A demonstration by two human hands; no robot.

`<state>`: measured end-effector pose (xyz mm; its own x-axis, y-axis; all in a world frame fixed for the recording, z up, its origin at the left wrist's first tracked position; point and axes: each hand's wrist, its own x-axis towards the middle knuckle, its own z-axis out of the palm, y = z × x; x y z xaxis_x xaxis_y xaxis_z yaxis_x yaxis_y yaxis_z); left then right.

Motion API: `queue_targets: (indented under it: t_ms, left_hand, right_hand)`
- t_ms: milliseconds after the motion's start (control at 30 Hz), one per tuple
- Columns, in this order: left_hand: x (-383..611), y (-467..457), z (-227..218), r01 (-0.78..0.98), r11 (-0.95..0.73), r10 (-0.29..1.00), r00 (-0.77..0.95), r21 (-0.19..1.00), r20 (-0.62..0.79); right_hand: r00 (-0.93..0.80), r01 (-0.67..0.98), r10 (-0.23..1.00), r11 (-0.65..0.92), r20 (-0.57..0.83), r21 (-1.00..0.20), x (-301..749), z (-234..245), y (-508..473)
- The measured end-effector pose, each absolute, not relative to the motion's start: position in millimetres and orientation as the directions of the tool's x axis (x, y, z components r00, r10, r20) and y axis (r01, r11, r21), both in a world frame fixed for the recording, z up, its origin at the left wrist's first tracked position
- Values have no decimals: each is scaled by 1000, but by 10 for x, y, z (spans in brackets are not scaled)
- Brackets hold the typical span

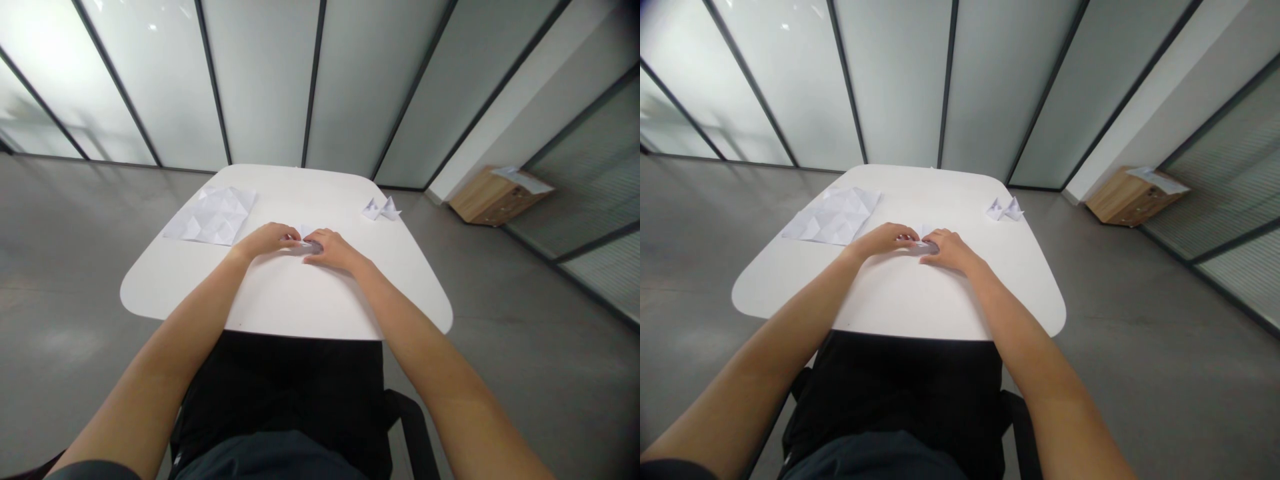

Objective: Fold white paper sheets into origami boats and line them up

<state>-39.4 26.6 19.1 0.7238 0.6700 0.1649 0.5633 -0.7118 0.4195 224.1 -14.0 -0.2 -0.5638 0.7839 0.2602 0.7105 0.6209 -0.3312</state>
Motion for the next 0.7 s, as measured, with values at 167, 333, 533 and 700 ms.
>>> queue_targets:
  t_ms: [167, 333, 533, 700]
  left_hand:
    - [-385, 274, 167, 578, -707, 691, 687, 407, 224]
    - [-375, 336, 121, 582, -731, 666, 723, 357, 183]
    - [-364, 300, 156, 582, -737, 671, 691, 344, 269]
    - [-339, 228, 241, 554, -683, 727, 576, 475, 373]
  right_hand:
    - [-537, 710, 773, 631, 339, -314, 2245, -34, -107]
    - [-491, 767, 814, 573, 310, -290, 2235, -22, -84]
    - [-370, 768, 855, 501, 364, -399, 2298, 45, -85]
    - [-197, 647, 858, 477, 475, -595, 2363, 98, -107]
